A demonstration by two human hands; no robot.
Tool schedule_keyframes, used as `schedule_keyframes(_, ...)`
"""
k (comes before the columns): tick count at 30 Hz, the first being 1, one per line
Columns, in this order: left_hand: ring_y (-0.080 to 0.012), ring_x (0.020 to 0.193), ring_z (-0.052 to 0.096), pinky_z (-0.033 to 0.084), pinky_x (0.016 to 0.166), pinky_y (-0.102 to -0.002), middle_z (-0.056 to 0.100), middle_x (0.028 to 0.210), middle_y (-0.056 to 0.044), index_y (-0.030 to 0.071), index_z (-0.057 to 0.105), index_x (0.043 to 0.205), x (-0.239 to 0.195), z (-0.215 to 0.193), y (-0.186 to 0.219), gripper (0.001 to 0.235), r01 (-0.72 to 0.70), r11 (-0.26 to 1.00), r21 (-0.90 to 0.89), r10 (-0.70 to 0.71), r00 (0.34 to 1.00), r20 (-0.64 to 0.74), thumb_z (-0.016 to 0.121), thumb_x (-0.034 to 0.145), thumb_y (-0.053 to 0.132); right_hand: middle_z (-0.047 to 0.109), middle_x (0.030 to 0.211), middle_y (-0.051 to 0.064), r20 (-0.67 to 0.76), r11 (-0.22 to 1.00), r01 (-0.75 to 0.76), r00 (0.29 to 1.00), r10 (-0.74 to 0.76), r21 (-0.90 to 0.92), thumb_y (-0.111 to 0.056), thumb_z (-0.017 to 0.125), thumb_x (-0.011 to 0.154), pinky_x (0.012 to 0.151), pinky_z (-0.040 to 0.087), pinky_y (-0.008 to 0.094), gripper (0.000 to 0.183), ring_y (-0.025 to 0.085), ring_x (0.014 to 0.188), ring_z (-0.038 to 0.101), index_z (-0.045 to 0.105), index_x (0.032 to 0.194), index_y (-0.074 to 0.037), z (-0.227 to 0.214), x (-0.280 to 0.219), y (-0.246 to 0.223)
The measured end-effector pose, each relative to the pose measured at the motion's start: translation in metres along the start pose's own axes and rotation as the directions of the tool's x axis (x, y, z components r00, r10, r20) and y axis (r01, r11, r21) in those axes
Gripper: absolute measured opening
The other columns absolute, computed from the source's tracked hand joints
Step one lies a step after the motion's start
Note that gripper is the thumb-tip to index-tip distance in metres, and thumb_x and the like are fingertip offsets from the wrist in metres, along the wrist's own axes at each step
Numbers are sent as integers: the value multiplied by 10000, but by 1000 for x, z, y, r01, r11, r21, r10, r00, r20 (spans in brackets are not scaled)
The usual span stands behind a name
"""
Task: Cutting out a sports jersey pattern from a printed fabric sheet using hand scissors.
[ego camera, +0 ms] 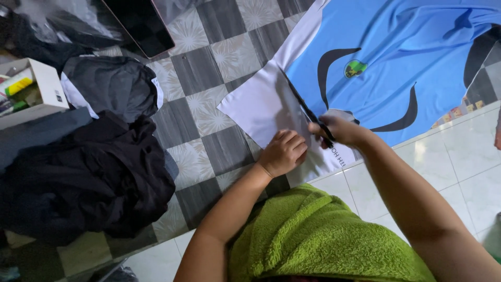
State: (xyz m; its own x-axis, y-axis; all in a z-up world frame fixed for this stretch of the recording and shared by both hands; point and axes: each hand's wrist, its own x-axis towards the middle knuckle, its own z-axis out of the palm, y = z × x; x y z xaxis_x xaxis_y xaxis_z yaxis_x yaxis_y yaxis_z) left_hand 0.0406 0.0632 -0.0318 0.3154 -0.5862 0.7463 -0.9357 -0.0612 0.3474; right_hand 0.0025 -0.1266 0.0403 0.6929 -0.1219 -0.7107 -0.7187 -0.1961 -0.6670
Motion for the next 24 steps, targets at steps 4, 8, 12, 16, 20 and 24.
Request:
schedule_keyframes(4,-207,855,564,439,775,-350,553,819,-30,110,566,744,0,1,1,112,28,999,-16,-28,1000,-2,615,806,189,602,670,219,34,982,-78,996,86,-173,-220,739,779,584,561,459,359,362,611,643,620,894,98,-29,-56,10)
schedule_keyframes(8,-251,836,531,410,738,-373,576,886,-77,79,588,829,18,-20,5,115,102,990,-101,-84,981,172,637,807,181,687,949,100,-149,960,-188,976,158,-210,-234,709,723,649,459,308,441,195,807,592,630,1108,-34,-67,-96,51)
schedule_keyframes(12,-252,856,601,489,786,-372,638,938,-135,9,599,955,53,0,-12,153,134,988,-74,-115,970,213,491,919,111,608,769,133,-723,901,-333,690,31,-279,-521,685,809,597,371,404,503,277,713,555,557,959,-58,-111,-99,104)
schedule_keyframes(16,-281,1071,558,459,869,-407,608,1152,-94,93,682,1047,93,71,-62,283,56,997,52,-70,946,318,581,789,150,642,996,169,-860,933,-300,509,-21,-201,-540,745,794,694,423,460,611,398,908,595,545,1046,-19,-147,-72,129)
schedule_keyframes(20,-282,1382,272,251,1081,-526,340,1485,-81,170,479,1344,120,127,-97,527,48,969,242,-196,750,632,545,864,379,639,1086,188,-890,954,-184,435,-136,-236,-366,758,688,780,446,451,642,383,974,596,529,1204,-61,-185,-30,162)
schedule_keyframes(24,-305,1425,167,167,1098,-575,204,1550,-70,203,333,1453,115,190,-90,767,165,860,483,-430,746,509,545,796,535,629,1099,204,-781,881,-211,579,-237,-424,-447,799,617,783,443,489,742,418,1009,578,524,1202,-83,-229,-16,151)
